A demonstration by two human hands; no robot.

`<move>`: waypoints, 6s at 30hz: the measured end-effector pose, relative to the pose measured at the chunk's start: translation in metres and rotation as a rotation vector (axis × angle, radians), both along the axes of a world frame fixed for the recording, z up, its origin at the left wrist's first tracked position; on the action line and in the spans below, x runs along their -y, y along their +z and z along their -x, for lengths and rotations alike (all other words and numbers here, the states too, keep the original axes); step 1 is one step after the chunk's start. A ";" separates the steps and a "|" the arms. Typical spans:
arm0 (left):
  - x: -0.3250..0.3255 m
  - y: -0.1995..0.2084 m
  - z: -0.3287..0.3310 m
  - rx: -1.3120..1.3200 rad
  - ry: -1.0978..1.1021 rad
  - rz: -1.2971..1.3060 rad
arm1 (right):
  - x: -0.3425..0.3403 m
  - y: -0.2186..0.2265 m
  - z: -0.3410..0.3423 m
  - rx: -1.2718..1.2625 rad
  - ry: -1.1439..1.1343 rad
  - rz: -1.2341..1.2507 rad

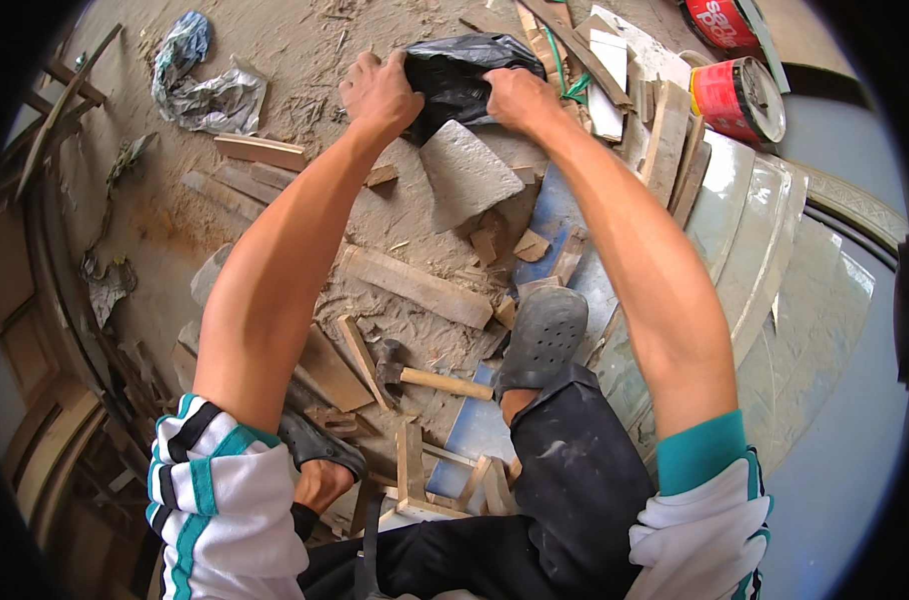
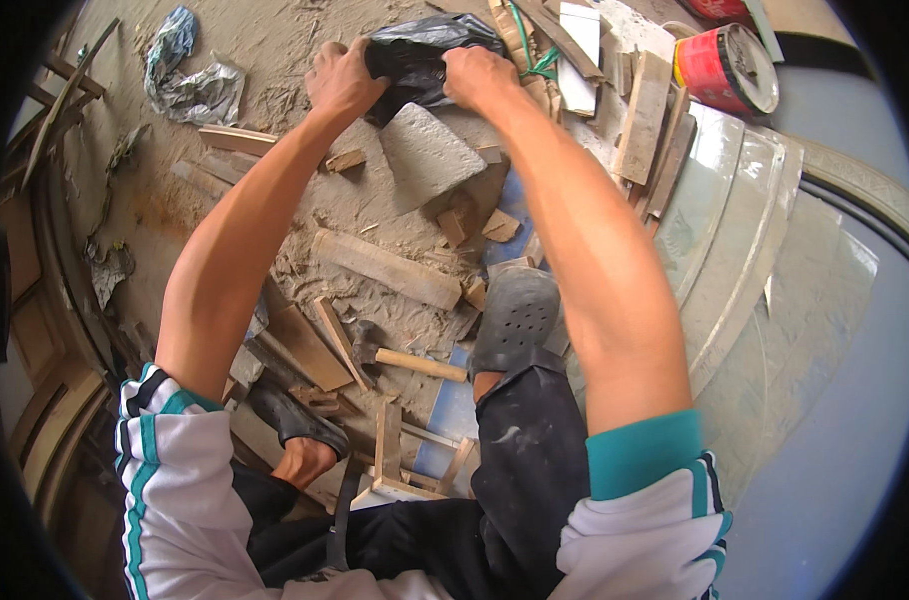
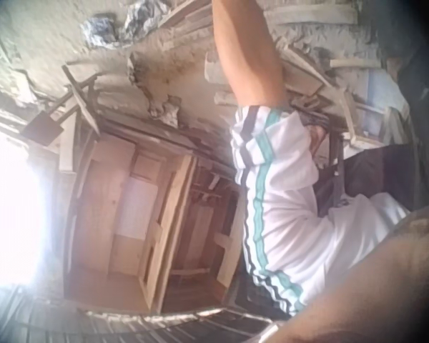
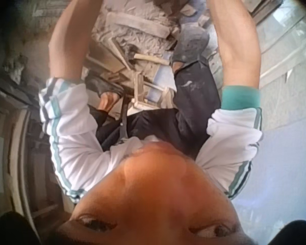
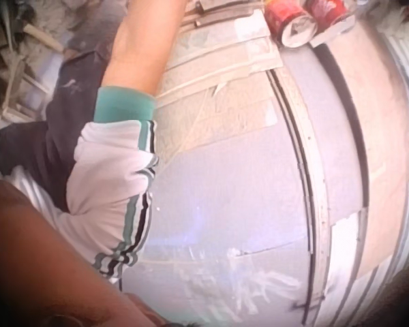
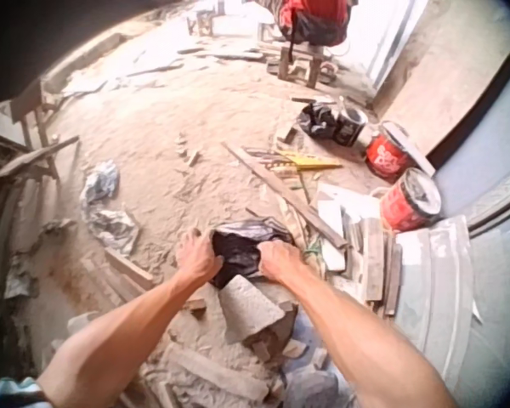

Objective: The person assembles a small wooden frame by hand, using a hammer to drive nails into the joints. They repeatedly align the pieces, hammer nails, and adjust the frame while sitting on the floor.

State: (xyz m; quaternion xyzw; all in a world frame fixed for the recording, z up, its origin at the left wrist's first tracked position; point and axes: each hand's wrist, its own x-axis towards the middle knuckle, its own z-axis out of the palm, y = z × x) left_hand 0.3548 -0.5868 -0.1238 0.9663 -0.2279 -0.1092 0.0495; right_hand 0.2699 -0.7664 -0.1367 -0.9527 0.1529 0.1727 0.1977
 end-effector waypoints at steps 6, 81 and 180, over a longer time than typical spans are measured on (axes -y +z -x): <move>-0.010 -0.016 -0.003 0.154 -0.258 0.105 | -0.024 0.014 0.014 0.003 -0.038 -0.093; -0.040 0.173 0.209 -0.516 0.060 0.836 | 0.119 0.192 0.057 0.468 -0.427 -1.236; -0.653 0.223 0.475 0.583 1.456 0.797 | -0.612 -0.016 0.266 -0.197 1.043 -0.260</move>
